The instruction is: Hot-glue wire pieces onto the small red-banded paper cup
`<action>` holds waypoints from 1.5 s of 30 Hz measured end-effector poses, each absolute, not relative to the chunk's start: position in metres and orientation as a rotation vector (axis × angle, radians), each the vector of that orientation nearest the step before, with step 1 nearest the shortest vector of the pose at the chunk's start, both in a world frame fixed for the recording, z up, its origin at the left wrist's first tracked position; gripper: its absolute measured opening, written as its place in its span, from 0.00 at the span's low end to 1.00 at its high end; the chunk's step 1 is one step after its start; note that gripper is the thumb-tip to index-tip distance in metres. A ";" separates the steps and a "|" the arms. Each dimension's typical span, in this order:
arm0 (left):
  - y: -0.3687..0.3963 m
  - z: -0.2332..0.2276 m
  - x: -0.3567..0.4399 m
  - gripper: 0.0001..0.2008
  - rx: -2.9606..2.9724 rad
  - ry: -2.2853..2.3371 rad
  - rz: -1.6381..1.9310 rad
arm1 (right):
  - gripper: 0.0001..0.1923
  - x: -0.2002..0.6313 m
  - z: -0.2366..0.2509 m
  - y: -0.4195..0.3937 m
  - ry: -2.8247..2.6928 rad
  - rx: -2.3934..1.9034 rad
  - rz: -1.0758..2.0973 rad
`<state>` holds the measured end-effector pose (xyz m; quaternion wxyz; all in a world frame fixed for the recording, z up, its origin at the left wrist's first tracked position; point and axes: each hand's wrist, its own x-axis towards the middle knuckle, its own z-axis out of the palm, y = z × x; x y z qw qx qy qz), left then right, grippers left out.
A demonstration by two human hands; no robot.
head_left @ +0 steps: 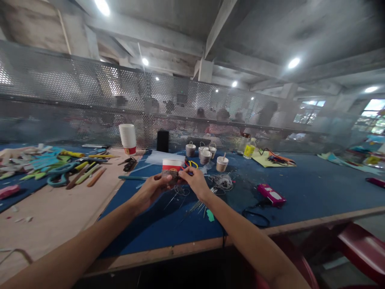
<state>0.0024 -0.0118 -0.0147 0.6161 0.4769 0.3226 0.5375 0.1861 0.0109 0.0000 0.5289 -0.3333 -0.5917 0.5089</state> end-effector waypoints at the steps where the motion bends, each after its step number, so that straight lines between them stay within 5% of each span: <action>1: -0.011 -0.015 0.002 0.16 1.094 0.734 1.234 | 0.20 0.187 0.000 0.011 -1.417 -0.789 1.225; 21: -0.015 -0.001 -0.006 0.07 0.855 0.629 1.301 | 0.14 0.189 -0.009 -0.001 -1.979 -0.829 0.943; 30: -0.017 0.004 -0.009 0.09 0.738 0.632 1.313 | 0.14 0.228 0.014 0.020 -2.166 -1.649 0.096; 35: -0.018 0.005 -0.010 0.10 0.766 0.631 1.287 | 0.24 0.243 0.008 0.031 -2.301 -1.937 0.065; 45: -0.020 0.007 -0.008 0.13 0.814 0.621 1.300 | 0.19 0.255 -0.009 0.056 -1.860 -1.657 0.598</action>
